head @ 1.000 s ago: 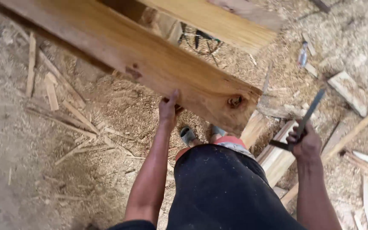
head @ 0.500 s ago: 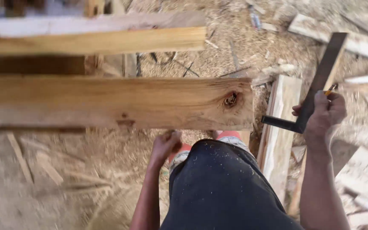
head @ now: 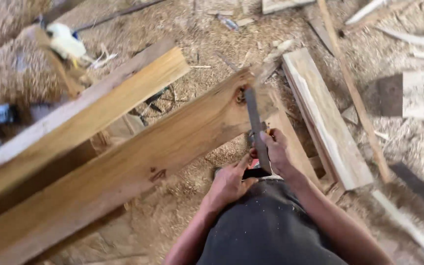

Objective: The recorder is using a square ruler and a pencil to mark lines on wooden planks for cutting.

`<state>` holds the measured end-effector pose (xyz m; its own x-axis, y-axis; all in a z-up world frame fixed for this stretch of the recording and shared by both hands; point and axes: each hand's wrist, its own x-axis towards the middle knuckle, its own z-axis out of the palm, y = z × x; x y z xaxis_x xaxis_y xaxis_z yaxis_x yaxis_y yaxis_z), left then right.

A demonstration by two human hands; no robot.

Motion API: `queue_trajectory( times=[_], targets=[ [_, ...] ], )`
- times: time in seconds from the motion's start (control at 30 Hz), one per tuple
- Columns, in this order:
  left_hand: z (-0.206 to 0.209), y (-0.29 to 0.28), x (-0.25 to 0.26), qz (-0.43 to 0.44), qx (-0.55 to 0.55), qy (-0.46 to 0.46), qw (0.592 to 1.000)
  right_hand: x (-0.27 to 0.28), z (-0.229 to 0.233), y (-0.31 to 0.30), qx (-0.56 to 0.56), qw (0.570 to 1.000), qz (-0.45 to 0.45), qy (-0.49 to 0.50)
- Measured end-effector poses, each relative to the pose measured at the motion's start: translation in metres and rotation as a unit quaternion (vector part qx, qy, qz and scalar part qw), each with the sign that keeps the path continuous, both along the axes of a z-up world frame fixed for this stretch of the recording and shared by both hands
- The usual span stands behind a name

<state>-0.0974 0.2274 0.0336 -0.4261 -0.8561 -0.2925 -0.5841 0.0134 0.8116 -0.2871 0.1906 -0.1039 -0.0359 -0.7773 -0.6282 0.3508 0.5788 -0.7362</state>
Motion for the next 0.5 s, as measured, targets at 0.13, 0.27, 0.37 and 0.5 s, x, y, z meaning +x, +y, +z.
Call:
queue_trajectory(
  times=[0.13,0.27,0.37,0.5],
  targets=[
    [0.008,-0.011,-0.001,-0.016,0.102,-0.002,0.995,-0.001,-0.028,0.011,-0.008,1.000,0.000,-0.028],
    [-0.024,-0.015,-0.001,-0.029,0.081,-0.011,0.996,-0.018,-0.016,-0.008,0.029,0.995,0.035,-0.094],
    [-0.042,-0.026,-0.001,-0.012,-0.004,0.019,1.000,-0.046,-0.021,-0.004,0.060,0.996,0.050,0.029],
    [-0.075,-0.046,-0.001,0.104,0.000,0.062,0.993,-0.068,-0.031,0.006,0.045,0.986,0.144,0.065]
  ],
)
